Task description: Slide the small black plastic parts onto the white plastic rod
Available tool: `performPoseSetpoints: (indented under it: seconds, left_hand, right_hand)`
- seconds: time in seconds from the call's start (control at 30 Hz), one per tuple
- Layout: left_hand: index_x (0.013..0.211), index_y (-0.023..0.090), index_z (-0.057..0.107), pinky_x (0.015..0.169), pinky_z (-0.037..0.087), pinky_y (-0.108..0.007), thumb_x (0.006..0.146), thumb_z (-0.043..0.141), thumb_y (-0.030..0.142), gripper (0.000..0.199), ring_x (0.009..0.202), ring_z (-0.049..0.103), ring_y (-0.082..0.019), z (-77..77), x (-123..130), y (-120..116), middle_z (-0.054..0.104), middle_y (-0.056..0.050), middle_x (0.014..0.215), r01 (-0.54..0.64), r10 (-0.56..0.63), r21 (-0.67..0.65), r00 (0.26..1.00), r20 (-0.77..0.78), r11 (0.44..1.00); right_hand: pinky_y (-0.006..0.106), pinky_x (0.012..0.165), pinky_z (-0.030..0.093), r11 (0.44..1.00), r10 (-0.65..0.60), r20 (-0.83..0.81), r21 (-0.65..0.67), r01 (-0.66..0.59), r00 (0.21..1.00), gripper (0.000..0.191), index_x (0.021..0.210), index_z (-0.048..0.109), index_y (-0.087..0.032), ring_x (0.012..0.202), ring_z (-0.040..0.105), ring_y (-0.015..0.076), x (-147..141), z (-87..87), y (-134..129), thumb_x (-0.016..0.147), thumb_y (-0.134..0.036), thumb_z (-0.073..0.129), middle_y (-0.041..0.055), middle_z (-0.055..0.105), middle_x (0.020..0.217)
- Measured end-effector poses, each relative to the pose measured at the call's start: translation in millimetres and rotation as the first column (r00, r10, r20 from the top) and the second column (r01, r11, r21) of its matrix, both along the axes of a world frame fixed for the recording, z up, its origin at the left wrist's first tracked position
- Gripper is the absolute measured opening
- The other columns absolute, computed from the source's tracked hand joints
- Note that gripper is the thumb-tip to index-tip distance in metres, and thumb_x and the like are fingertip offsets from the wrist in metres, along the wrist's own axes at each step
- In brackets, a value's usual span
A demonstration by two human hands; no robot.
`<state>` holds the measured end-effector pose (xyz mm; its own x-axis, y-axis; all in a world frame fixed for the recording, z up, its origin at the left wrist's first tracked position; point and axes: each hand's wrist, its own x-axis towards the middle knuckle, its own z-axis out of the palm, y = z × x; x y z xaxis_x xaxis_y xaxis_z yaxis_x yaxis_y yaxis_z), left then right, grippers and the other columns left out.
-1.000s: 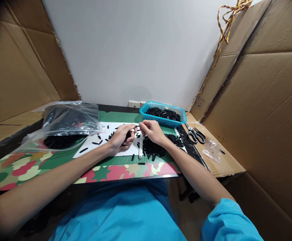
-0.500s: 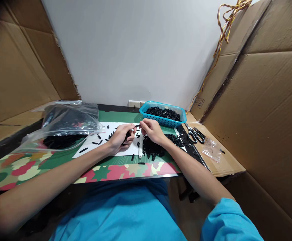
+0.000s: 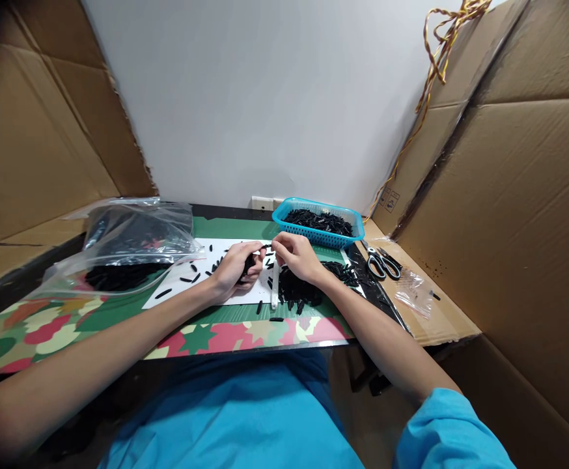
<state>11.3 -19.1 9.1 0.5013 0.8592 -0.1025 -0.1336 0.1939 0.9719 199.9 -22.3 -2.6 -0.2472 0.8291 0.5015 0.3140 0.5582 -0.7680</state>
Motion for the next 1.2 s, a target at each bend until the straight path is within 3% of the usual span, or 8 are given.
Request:
performPoseSetpoints:
  seconds: [0.7,0.97,1.2]
  left_hand:
    - [0.082,0.023,0.049,0.034,0.014,-0.012,0.093,0.061,0.042,0.025,0.033,0.025,-0.005,1.7,1.3,-0.8,0.039,0.01,0.05,0.005,-0.006,0.027,0.999,0.033,1.0]
    - [0.082,0.024,0.049,0.033,0.014,-0.012,0.094,0.061,0.044,0.026,0.033,0.024,-0.006,2.0,0.8,-0.9,0.04,0.009,0.05,0.005,-0.006,0.025,0.999,0.032,1.0]
    - [0.082,0.024,0.049,0.033,0.014,-0.012,0.095,0.06,0.041,0.024,0.033,0.024,-0.006,2.2,1.2,-0.9,0.039,0.009,0.049,-0.001,0.001,0.021,1.0,0.03,1.0]
  right_hand:
    - [0.028,0.056,0.039,0.998,-0.054,0.017,0.02,0.053,0.998,0.041,0.085,0.051,-0.024,0.05,0.05,0.0137,0.9,-2.7,1.0,0.104,-0.061,0.049,-0.0043,0.057,0.057]
    - [0.027,0.053,0.04,1.0,0.007,0.011,-0.008,-0.007,1.0,0.038,0.109,0.056,-0.025,0.052,0.052,0.0151,0.2,-3.9,-0.4,0.096,-0.06,0.064,-0.0071,0.054,0.06]
    - [0.028,0.054,0.04,1.0,-0.021,0.004,0.013,0.021,1.0,0.034,0.095,0.059,-0.023,0.05,0.049,0.0144,0.8,-4.2,2.0,0.102,-0.056,0.055,-0.0045,0.056,0.058]
